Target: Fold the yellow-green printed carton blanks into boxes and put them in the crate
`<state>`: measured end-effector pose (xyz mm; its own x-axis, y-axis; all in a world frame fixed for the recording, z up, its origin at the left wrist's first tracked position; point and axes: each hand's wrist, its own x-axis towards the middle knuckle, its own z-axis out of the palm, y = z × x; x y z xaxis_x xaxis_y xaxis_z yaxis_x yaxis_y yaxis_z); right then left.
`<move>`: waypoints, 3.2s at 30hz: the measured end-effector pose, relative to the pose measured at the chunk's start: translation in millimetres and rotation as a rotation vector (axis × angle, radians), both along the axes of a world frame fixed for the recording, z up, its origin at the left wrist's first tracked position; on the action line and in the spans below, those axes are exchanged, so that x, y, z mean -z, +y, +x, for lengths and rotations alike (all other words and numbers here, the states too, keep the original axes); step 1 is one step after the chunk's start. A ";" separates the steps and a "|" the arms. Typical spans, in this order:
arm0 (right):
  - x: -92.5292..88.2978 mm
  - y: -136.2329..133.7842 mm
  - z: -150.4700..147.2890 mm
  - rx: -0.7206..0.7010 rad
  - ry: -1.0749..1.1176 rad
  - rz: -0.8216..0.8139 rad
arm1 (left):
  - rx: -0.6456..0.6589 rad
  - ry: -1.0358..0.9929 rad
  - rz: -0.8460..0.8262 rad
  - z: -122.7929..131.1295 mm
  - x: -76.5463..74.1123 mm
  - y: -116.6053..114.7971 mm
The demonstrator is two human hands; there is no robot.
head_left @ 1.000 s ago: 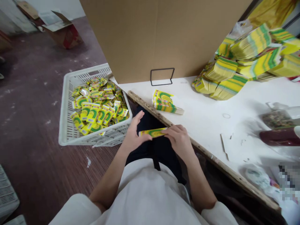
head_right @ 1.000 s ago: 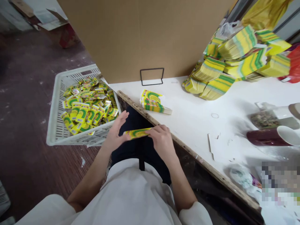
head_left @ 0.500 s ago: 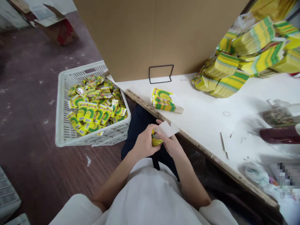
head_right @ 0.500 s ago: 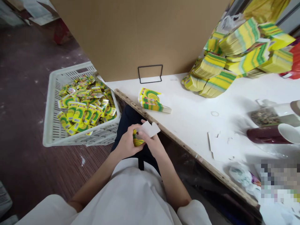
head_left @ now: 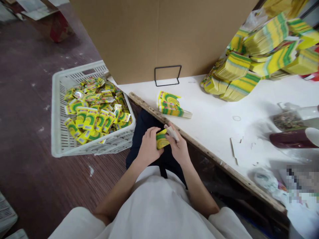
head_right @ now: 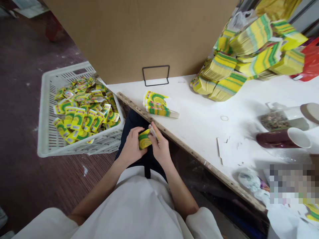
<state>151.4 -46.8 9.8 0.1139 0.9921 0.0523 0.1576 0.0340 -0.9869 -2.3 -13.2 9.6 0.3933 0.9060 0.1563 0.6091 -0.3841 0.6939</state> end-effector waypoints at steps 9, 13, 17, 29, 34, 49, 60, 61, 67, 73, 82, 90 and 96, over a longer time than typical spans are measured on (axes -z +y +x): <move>-0.8 -0.4 20.6 -0.304 -0.333 0.113 | 0.089 0.055 -0.034 -18.4 -9.8 6.6; -10.8 6.3 41.7 -0.492 -0.302 0.147 | 0.151 0.058 -0.041 -21.9 -16.1 8.5; -8.0 7.1 39.4 -0.477 -0.308 0.118 | 0.145 0.099 -0.027 -18.9 -21.9 9.5; -7.6 11.3 40.3 -0.481 -0.252 0.106 | 0.123 -0.005 -0.256 -21.0 -19.0 12.1; -7.4 12.8 37.2 -0.460 -0.271 0.093 | 0.125 0.007 -0.200 -16.6 -16.4 11.8; 10.4 10.8 29.8 -0.161 -0.192 0.042 | 0.199 0.170 -0.458 -42.0 -6.7 18.0; 0.1 97.2 72.1 0.290 -0.459 0.121 | -0.479 -0.719 -0.217 -85.2 4.9 68.2; 3.1 110.5 73.4 0.304 -0.521 0.115 | -0.374 -0.691 -0.319 -73.3 8.6 58.1; 19.6 152.6 78.8 0.280 -0.846 0.054 | -0.156 -0.567 -0.559 -37.7 23.5 19.1; 20.8 153.7 76.2 0.314 -0.816 0.061 | -0.150 -0.541 -0.569 -40.9 23.2 25.1; -18.6 90.5 34.1 0.202 -0.384 0.052 | -0.085 -0.788 -0.549 -16.4 32.6 16.4; -2.1 2.1 -45.7 -0.262 0.198 -0.082 | -0.311 -1.057 -0.379 4.3 -6.0 9.3; -2.5 0.6 -34.0 -0.225 0.111 -0.078 | -0.417 -1.143 -0.438 7.4 -1.2 7.6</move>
<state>117.4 -46.2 12.4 -0.1094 0.9937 -0.0260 0.0449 -0.0212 -0.9988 5.2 -5.5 10.8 -0.0891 0.9882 -0.1246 -0.3914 0.0803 0.9167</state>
